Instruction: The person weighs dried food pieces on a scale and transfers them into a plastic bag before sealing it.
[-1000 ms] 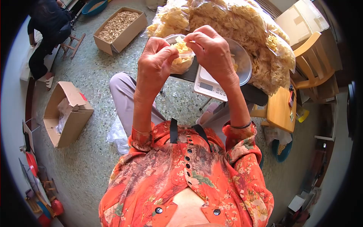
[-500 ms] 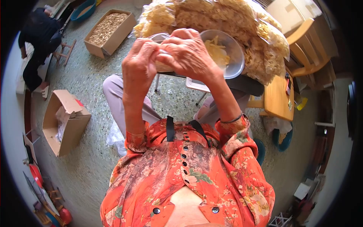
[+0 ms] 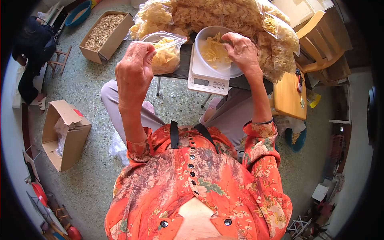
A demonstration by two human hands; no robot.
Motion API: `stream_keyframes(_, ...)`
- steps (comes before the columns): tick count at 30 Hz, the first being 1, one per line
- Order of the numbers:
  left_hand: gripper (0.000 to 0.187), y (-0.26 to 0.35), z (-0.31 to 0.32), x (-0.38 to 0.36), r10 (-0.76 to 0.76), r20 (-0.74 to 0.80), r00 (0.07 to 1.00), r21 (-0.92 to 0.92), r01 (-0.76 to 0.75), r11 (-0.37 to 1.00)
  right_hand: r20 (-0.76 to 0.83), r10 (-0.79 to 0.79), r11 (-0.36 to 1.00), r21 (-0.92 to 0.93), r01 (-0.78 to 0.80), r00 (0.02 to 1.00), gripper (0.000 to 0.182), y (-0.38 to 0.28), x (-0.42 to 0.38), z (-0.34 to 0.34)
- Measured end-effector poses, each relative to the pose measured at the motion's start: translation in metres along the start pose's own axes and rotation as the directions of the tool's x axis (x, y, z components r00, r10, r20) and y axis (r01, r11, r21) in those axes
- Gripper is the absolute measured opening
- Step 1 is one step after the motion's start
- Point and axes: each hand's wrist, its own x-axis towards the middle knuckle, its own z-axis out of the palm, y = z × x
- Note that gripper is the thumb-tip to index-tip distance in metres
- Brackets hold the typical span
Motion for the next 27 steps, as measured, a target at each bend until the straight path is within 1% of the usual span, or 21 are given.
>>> stream_keyframes(1, 0.01, 0.001, -0.001, 0.001, 0.001, 0.001, 1.0, 0.001, -0.001, 1.0, -0.001, 0.0, 1.0, 0.002, 0.0, 1.0, 0.022, 0.004, 0.001, 0.007)
stream_keyframes(3, 0.01, 0.004, -0.003, 0.001, 0.016, 0.017, 1.0, -0.009, -0.016, 1.0, 0.066, -0.01, 0.998, -0.066, 0.014, 0.998, 0.023, 0.007, 0.004, 0.015)
stream_keyframes(4, 0.01, 0.005, -0.004, 0.0, 0.018, 0.017, 1.0, -0.007, -0.018, 1.0, 0.125, 0.028, 0.997, -0.08, -0.018, 0.992, 0.023, 0.005, 0.004, 0.017)
stream_keyframes(5, 0.01, 0.005, -0.004, 0.0, 0.012, 0.023, 1.0, -0.017, -0.012, 1.0, 0.123, 0.027, 0.997, -0.078, -0.018, 0.992, 0.023, 0.004, 0.005, 0.019)
stream_keyframes(7, 0.01, 0.005, -0.004, -0.001, 0.007, 0.027, 1.0, -0.028, -0.006, 1.0, 0.214, 0.128, 0.989, -0.106, -0.108, 0.968, 0.021, -0.002, 0.006, 0.02)
stream_keyframes(11, 0.011, 0.006, -0.005, -0.001, 0.005, 0.027, 1.0, -0.032, -0.004, 0.999, 0.182, 0.105, 0.994, -0.046, -0.099, 0.978, 0.018, 0.002, 0.005, 0.018)
stream_keyframes(13, 0.012, 0.007, -0.005, 0.0, 0.004, 0.015, 1.0, -0.044, -0.004, 0.999, 0.118, 0.179, 0.983, 0.017, -0.182, 0.977, 0.014, -0.002, 0.001, 0.006)
stream_keyframes(14, 0.012, 0.008, -0.005, 0.0, 0.002, 0.009, 1.0, -0.054, -0.002, 0.999, 0.061, 0.111, 0.983, 0.139, -0.119, 0.992, 0.014, 0.007, -0.001, 0.006)
stream_keyframes(15, 0.012, 0.009, -0.006, -0.001, 0.0, 0.005, 1.0, -0.064, 0.0, 0.998, 0.061, 0.111, 0.983, 0.138, -0.118, 0.992, 0.014, 0.008, -0.002, 0.002)
stream_keyframes(17, 0.013, 0.008, -0.006, -0.001, -0.006, 0.005, 1.0, -0.062, 0.006, 0.998, 0.031, 0.17, 0.93, 0.325, -0.17, 0.985, 0.018, 0.011, -0.005, -0.005)
stream_keyframes(18, 0.013, 0.008, -0.006, -0.001, -0.013, 0.007, 1.0, -0.06, 0.013, 0.998, 0.027, 0.164, 0.897, 0.411, -0.161, 0.986, 0.017, 0.011, -0.005, -0.007)
stream_keyframes(19, 0.013, 0.007, -0.005, -0.001, -0.013, 0.005, 1.0, -0.061, 0.013, 0.998, 0.027, 0.164, 0.898, 0.409, -0.16, 0.986, 0.017, 0.011, -0.006, -0.009)
stream_keyframes(21, 0.015, 0.004, -0.004, 0.0, 0.043, -0.041, 0.998, -0.087, -0.046, 0.995, 0.012, 0.251, 0.72, 0.666, -0.195, 0.968, 0.013, 0.003, -0.008, -0.015)
stream_keyframes(22, 0.015, 0.001, -0.003, -0.001, 0.037, -0.046, 0.998, -0.074, -0.04, 0.996, -0.017, 0.248, 0.659, 0.736, -0.155, 0.969, 0.012, -0.014, -0.007, -0.021)
stream_keyframes(23, 0.015, -0.002, 0.0, -0.002, 0.042, -0.051, 0.998, -0.098, -0.047, 0.994, -0.047, 0.234, 0.542, 0.835, -0.09, 0.971, 0.015, -0.03, -0.004, -0.027)
stream_keyframes(24, 0.015, -0.003, 0.001, -0.003, 0.048, -0.057, 0.997, -0.121, -0.055, 0.991, -0.062, 0.21, 0.49, 0.87, -0.05, 0.976, 0.016, -0.049, -0.003, -0.033)
stream_keyframes(25, 0.015, -0.002, 0.0, -0.003, 0.045, -0.061, 0.997, -0.105, -0.051, 0.993, -0.079, 0.188, 0.434, 0.901, -0.011, 0.979, 0.017, -0.066, 0.0, -0.035)
stream_keyframes(27, 0.014, 0.002, 0.0, -0.002, 0.044, -0.058, 0.997, -0.13, -0.051, 0.99, -0.194, 0.072, 0.401, 0.904, 0.15, 0.978, 0.016, -0.093, 0.007, -0.022)
